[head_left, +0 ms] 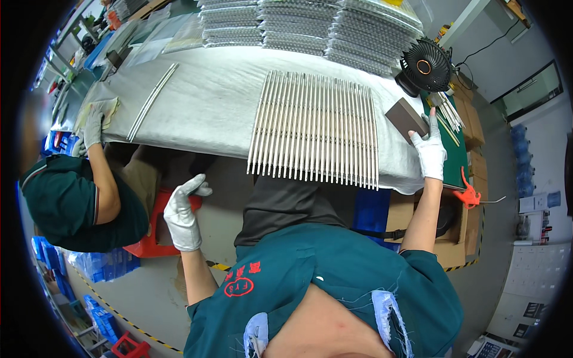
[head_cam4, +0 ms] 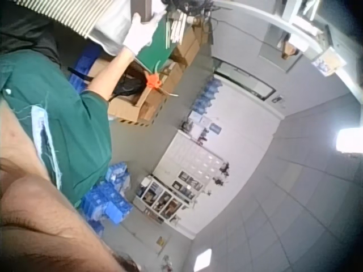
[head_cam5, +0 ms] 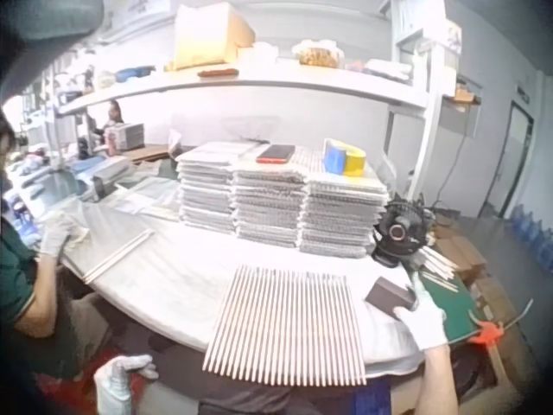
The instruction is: The person uses a sanding block to polish a large array of metal rods arranged on a table. They repeatedly rub the block across the rods and occasionally adjust their position. A coworker is visible in the background cleaning other items.
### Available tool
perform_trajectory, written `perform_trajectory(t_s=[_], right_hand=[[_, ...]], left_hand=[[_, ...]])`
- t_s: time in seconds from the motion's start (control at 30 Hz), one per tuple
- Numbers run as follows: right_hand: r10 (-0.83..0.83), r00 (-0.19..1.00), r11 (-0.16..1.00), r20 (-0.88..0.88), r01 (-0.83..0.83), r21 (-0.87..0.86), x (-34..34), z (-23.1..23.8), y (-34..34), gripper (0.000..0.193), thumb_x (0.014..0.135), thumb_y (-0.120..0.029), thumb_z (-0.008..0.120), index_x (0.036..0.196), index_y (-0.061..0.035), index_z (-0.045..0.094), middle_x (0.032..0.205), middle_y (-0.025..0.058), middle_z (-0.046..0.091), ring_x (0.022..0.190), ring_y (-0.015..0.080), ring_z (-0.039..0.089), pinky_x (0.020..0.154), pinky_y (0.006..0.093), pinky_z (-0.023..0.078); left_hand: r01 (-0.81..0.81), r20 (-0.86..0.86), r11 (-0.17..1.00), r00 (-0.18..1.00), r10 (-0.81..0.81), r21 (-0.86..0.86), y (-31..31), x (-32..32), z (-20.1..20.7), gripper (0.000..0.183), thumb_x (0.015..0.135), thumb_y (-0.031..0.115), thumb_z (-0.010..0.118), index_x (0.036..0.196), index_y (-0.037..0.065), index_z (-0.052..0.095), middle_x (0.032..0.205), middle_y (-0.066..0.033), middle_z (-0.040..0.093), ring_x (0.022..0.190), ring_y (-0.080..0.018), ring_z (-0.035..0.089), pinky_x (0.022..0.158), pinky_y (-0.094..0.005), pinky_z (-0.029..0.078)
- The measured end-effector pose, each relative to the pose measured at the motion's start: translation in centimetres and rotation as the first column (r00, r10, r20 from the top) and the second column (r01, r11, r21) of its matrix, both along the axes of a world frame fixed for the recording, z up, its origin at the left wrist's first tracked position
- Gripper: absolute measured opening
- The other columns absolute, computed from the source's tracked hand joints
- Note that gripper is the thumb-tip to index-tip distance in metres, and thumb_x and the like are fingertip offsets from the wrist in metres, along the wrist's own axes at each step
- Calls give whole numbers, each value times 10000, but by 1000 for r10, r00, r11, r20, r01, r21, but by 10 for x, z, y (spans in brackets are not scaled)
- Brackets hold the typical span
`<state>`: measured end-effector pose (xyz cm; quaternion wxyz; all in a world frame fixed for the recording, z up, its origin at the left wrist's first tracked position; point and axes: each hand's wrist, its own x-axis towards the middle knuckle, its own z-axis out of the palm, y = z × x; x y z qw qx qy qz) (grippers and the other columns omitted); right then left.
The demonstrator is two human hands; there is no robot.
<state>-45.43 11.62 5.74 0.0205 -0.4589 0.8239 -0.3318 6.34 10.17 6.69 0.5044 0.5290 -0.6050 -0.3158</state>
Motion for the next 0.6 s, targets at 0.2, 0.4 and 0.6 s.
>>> perform_trajectory(t_s=[0.2,0.4,0.6], right_hand=[[-3,997,999,-76,7,54,7,16,-2,651,839,-199,722,1442,-279,489,1165,23,679,731,89,593,755,267,491],[339,914,920,223,-272,-281,54,26,-28,634,853,-132,720,1441,-221,500,735,-41,606,585,24,438,595,215,439],[303,917,953,260,-290,-85,89,27,-51,662,863,-147,712,1470,-195,452,698,25,613,609,72,506,641,254,473]], left_hand=[[480,616,811,763,-196,-335,-51,-61,17,337,891,307,670,1108,50,682,1027,-101,710,991,-318,662,876,-409,513],[695,820,717,383,-426,49,-37,-137,-1,687,850,453,664,1387,66,478,1389,-119,534,1295,-310,480,1101,-476,344],[670,849,742,380,-366,20,-37,-147,-11,683,837,381,695,1407,89,459,1398,-118,524,1295,-300,483,1097,-453,359]])
